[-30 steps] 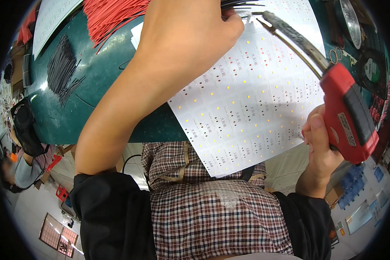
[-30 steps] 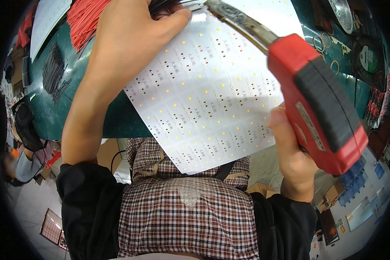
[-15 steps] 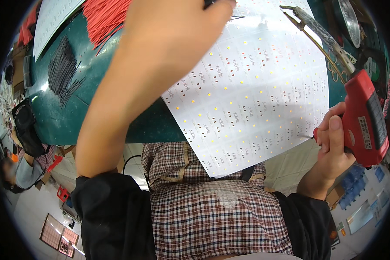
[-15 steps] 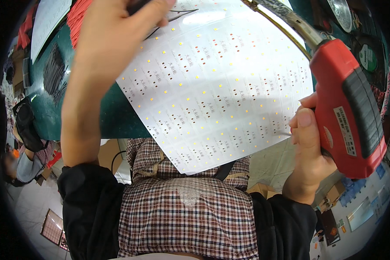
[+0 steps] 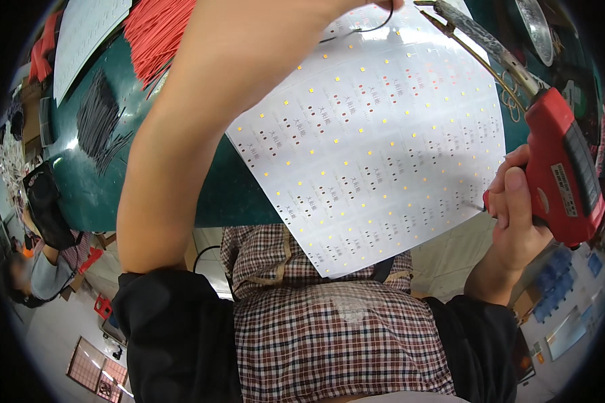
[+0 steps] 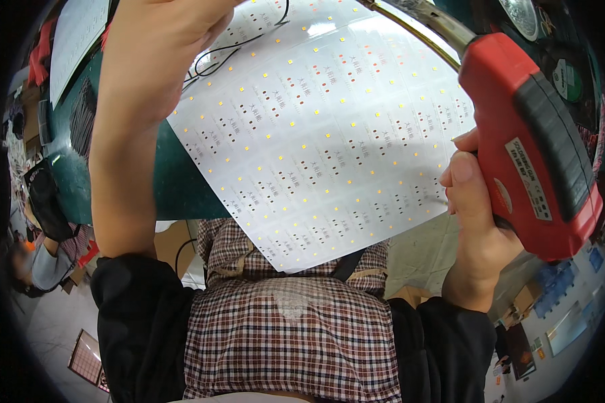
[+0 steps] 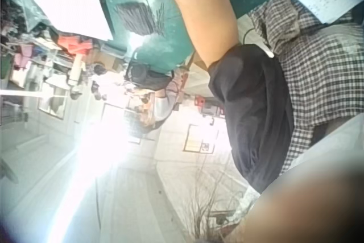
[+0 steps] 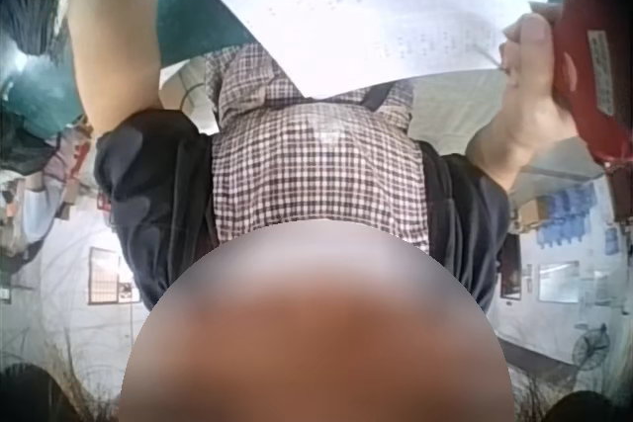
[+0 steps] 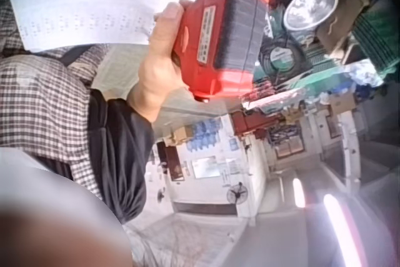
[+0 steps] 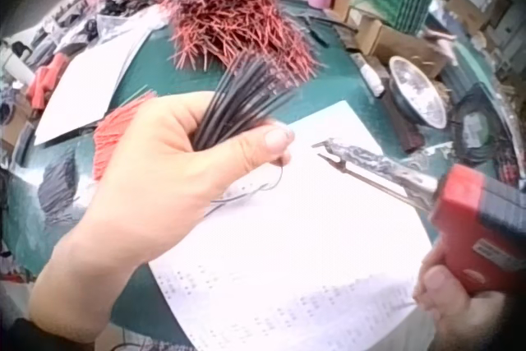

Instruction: Soldering electrical wires onto an LED panel at an assembly station.

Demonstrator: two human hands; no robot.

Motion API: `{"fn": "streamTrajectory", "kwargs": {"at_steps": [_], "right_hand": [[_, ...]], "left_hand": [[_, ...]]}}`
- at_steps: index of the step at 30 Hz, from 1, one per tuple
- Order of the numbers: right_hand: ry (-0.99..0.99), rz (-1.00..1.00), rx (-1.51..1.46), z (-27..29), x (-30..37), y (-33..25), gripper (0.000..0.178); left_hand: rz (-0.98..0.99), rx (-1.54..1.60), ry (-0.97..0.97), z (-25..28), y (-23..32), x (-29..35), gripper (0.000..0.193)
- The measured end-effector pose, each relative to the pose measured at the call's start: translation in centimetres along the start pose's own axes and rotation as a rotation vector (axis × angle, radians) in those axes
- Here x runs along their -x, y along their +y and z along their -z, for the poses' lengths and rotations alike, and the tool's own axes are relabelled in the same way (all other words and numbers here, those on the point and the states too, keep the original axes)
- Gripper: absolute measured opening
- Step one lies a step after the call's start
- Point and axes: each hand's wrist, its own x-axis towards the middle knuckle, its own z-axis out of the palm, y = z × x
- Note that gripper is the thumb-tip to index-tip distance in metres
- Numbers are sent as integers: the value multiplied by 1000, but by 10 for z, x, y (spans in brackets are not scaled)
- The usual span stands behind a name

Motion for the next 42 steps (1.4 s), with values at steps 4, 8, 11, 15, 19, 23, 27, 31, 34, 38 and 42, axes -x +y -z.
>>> {"fn": "streamTrajectory", "kwargs": {"at_steps": [4,8,11,15,19,23,27,31,34,38,42], "right_hand": [[-54,11,18,2,1,3,25],[-10,-40,8,-4,1,-2,29],[1,-34,20,-8,1,-3,32],[-53,-47,-8,-6,4,3,33],[-98,-127,-87,-2,6,-4,29],[-174,42,-1,-1,4,7,29],[-163,78,83,2,7,11,26],[-81,-5,51,-10,8,1,22],[-180,-130,-3,5,6,1,22],[-209,88,160,4,7,13,23],[-94,90,63,3,5,12,25]], "left_hand": [[-12,23,89,-12,9,-1,24],[91,-106,72,-12,10,-1,22],[189,-391,33,-11,7,-4,21],[92,-533,77,-18,6,1,26],[105,-524,78,-18,5,0,28],[124,-581,93,-19,3,-1,28],[179,-552,99,-21,3,-2,28],[129,-609,115,-22,-2,-3,29],[147,-598,112,-21,-1,-3,29],[178,-589,101,-21,2,-5,29],[132,-629,105,-20,-1,-4,31]]}}
